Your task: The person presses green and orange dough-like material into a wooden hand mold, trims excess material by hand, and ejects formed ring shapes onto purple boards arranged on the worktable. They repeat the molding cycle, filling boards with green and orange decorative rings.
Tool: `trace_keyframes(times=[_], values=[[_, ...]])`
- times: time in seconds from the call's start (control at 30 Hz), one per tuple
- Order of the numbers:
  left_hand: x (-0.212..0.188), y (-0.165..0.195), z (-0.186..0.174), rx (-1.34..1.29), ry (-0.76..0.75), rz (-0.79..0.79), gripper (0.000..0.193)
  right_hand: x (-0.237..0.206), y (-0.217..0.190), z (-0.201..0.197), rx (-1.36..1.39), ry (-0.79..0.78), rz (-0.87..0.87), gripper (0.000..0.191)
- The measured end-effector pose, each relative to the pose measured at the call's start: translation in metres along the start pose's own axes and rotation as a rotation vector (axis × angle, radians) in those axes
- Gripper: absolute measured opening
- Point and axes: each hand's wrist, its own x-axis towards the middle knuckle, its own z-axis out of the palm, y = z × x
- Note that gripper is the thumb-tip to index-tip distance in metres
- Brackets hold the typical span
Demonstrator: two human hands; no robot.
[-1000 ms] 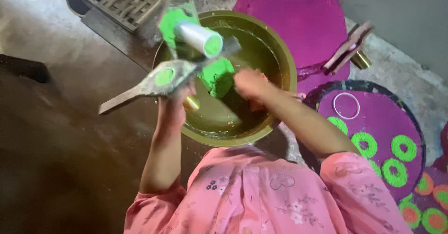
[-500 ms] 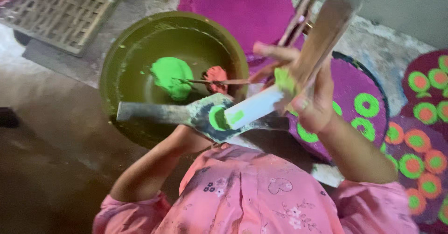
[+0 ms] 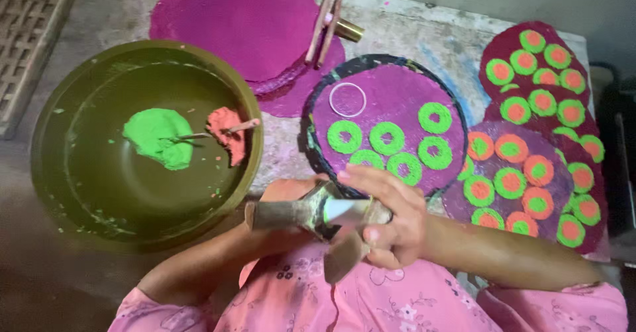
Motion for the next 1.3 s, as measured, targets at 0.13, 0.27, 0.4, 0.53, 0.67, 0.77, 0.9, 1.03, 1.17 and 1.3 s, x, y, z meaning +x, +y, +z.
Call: trace_keyframes(times=[0.13,0.27,0.4,0.53,0.67,0.77,0.9,1.03,1.17,1.3], values=[[0.031,0.015,-0.010,-0.184,-0.027,0.214,0.049,-0.024,-0.008,-0.026,0.134,-0.021,0.362,0.067],[0.055,0.021,-0.017,-0.438,-0.072,0.437,0.053,-0.073,0.019,-0.080,0.876,-0.373,0.952,0.111],[0.080,-0.004,0.004,-0.755,-0.111,0.108,0.059,-0.142,0.024,-0.072,0.952,-0.317,1.207,0.116],[0.143,-0.090,0.026,-0.293,0.208,0.315,0.075,-0.178,0.008,-0.070,0.806,0.056,1.225,0.119],[0.180,-0.174,0.057,-0.534,0.551,-0.334,0.058,-0.174,-0.006,-0.073,0.806,0.262,0.976,0.108],[0.176,-0.190,0.074,-0.918,0.524,-0.537,0.046,-0.166,-0.011,-0.075,0.773,0.331,0.920,0.105],[0.141,-0.174,0.107,-1.066,0.674,-0.565,0.046,-0.165,-0.012,-0.068,0.747,0.441,0.935,0.108],[0.086,-0.131,0.128,-0.086,0.694,-0.378,0.072,-0.163,-0.006,-0.057,0.732,0.494,0.984,0.115],[0.065,-0.113,0.131,0.298,0.476,-0.210,0.057,-0.152,-0.001,-0.052,0.831,0.441,1.043,0.109],[0.063,-0.110,0.136,0.398,0.370,-0.194,0.042,-0.139,0.003,-0.051,0.894,0.401,1.054,0.102]])
